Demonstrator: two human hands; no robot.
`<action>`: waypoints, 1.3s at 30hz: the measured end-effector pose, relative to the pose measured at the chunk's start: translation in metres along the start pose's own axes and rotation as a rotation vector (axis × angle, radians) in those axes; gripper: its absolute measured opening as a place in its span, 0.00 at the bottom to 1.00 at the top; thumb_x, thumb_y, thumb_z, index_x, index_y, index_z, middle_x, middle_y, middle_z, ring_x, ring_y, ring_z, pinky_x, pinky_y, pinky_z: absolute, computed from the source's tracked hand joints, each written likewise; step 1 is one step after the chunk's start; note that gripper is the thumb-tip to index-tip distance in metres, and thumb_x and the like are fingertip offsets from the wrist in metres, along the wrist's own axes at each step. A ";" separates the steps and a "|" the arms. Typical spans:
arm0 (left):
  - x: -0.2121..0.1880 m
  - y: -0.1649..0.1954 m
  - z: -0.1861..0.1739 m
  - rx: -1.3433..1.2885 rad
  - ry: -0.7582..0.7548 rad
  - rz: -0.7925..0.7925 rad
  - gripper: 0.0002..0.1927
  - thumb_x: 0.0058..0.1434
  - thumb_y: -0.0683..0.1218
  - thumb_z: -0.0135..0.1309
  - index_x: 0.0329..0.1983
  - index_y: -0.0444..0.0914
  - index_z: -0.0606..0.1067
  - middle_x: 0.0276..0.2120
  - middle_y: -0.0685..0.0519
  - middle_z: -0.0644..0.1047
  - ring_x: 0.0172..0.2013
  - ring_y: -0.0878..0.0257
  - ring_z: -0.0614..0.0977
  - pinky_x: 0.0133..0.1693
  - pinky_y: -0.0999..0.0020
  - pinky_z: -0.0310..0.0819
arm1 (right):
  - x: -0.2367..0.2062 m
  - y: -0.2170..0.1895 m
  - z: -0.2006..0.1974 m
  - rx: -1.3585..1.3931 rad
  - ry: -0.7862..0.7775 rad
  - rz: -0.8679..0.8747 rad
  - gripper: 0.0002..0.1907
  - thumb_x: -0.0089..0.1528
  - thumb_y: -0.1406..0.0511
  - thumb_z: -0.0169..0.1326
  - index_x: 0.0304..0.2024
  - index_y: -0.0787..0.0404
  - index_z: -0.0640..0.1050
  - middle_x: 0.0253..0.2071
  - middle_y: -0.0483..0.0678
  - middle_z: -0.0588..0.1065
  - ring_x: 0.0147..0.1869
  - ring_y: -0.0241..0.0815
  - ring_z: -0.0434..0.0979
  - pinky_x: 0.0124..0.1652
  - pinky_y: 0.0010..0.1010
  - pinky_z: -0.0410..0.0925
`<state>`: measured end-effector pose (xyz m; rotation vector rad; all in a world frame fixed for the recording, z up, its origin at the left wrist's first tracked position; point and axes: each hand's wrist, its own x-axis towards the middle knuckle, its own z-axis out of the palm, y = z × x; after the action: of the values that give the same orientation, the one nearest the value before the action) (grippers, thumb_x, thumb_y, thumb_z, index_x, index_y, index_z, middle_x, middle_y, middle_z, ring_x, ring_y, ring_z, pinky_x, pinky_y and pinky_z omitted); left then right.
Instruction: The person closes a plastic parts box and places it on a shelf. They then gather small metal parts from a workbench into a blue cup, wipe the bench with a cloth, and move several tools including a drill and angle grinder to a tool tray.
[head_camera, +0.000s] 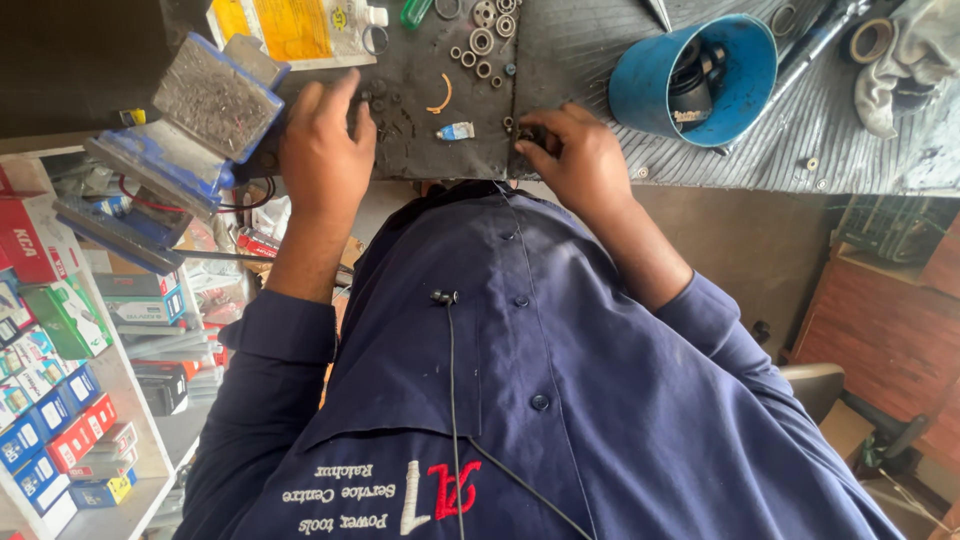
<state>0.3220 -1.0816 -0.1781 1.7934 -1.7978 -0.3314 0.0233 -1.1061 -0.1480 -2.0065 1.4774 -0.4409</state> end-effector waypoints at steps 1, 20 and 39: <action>0.001 0.004 -0.001 0.003 0.009 0.020 0.16 0.65 0.42 0.62 0.56 0.36 0.80 0.38 0.45 0.76 0.39 0.44 0.79 0.39 0.52 0.74 | 0.000 -0.001 0.002 -0.034 0.012 -0.020 0.16 0.59 0.63 0.68 0.49 0.57 0.83 0.29 0.48 0.71 0.30 0.46 0.74 0.31 0.38 0.66; 0.055 0.039 0.053 -0.035 -0.035 0.315 0.08 0.61 0.43 0.66 0.41 0.40 0.79 0.35 0.50 0.75 0.37 0.51 0.80 0.36 0.56 0.73 | 0.001 0.022 0.017 0.486 -0.032 0.164 0.07 0.67 0.65 0.59 0.44 0.61 0.76 0.38 0.46 0.73 0.38 0.42 0.73 0.37 0.33 0.68; 0.049 0.053 0.063 -0.068 -0.079 0.187 0.12 0.61 0.47 0.67 0.45 0.40 0.79 0.37 0.47 0.78 0.37 0.46 0.81 0.36 0.53 0.74 | 0.041 -0.006 0.031 -0.211 0.198 -0.139 0.11 0.64 0.62 0.64 0.48 0.56 0.81 0.39 0.50 0.72 0.44 0.52 0.77 0.40 0.42 0.70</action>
<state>0.2466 -1.1392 -0.1886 1.5709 -1.9678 -0.3889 0.0595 -1.1348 -0.1711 -2.2974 1.5629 -0.5776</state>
